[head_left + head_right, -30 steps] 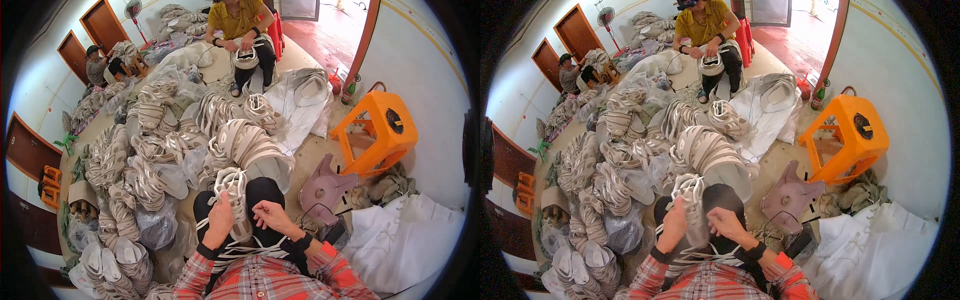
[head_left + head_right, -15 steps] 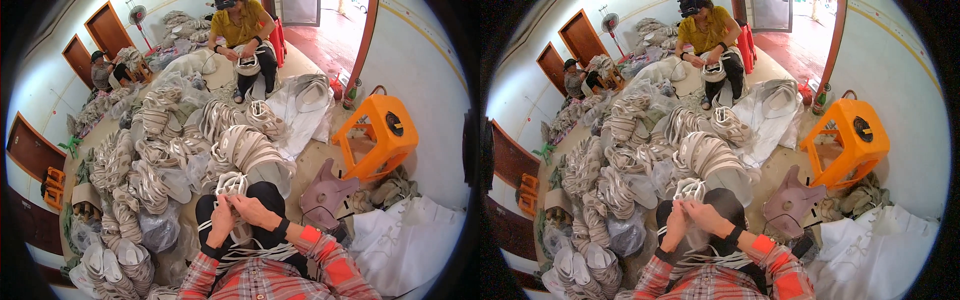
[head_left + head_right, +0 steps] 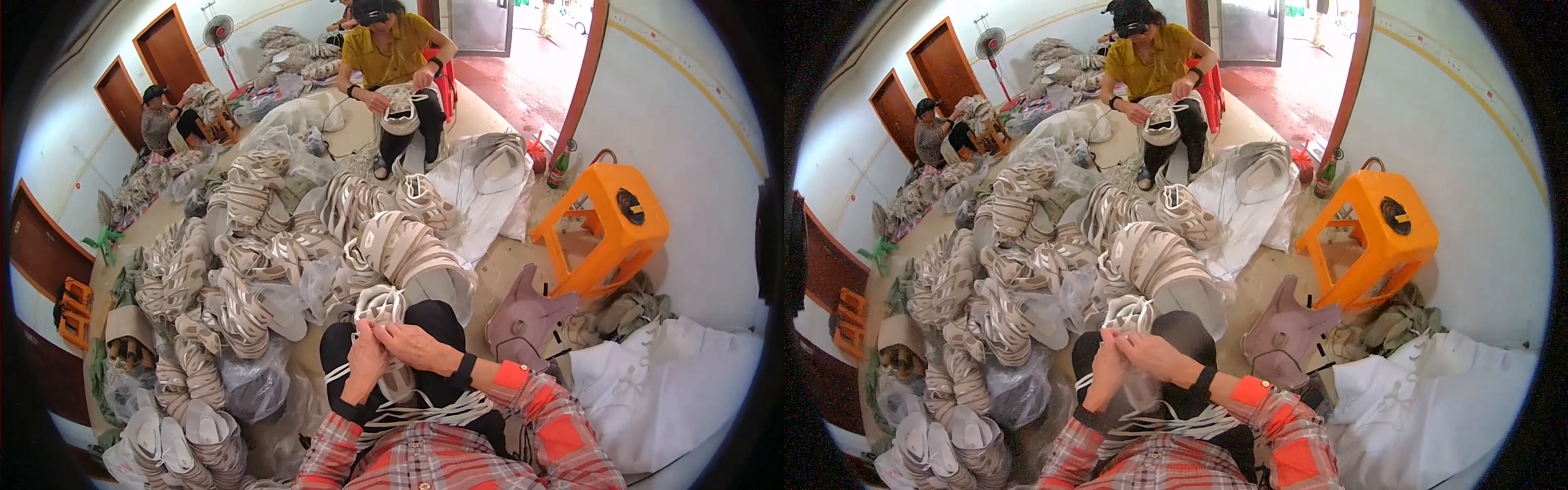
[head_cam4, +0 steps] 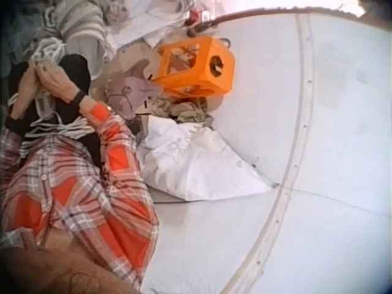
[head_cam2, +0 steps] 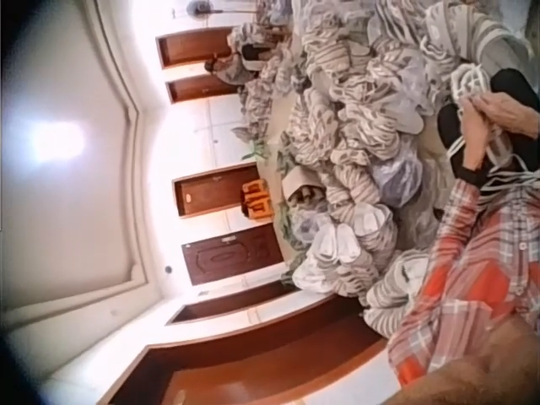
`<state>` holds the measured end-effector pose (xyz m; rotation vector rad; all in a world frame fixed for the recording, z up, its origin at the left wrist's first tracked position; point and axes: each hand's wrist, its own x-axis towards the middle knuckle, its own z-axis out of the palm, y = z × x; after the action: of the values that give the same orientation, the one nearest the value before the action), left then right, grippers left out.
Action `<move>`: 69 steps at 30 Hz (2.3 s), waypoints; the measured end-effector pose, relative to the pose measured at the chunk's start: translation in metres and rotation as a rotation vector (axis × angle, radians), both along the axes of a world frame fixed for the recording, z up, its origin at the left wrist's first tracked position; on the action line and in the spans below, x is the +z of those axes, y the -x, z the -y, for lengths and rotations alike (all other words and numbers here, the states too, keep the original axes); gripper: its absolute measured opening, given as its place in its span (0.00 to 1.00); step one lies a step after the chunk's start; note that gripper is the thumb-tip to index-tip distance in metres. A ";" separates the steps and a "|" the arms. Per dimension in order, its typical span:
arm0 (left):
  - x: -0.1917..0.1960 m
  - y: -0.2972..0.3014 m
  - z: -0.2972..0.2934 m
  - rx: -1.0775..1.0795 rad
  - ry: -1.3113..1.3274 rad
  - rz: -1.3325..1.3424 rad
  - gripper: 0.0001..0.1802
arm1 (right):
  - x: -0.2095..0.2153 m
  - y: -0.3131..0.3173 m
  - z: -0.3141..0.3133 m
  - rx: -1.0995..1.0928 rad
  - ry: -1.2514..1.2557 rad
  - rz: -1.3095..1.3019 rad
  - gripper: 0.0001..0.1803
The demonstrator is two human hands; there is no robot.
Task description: The recorder is lacing white shoes while sitting in a factory or workshop surrounded by piles of footwear.
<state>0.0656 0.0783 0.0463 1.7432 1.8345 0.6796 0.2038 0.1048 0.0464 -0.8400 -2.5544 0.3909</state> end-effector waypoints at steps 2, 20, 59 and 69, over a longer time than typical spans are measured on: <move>-0.003 0.003 0.001 -0.022 -0.029 0.013 0.21 | -0.001 0.001 0.001 0.013 0.017 -0.008 0.18; -0.002 0.007 0.001 -0.054 -0.058 0.039 0.19 | 0.000 0.001 -0.005 0.077 0.058 0.023 0.19; 0.017 -0.004 0.001 -0.420 -0.331 0.203 0.17 | 0.064 -0.363 0.016 -1.165 0.432 -0.848 0.09; 0.015 -0.041 0.061 -0.488 -0.100 0.275 0.09 | -0.002 -0.163 0.000 -0.622 0.240 -0.597 0.13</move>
<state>0.1062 0.0173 0.0611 1.9480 1.1485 0.7686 0.3667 0.1047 0.0449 -1.3100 -1.6238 0.6330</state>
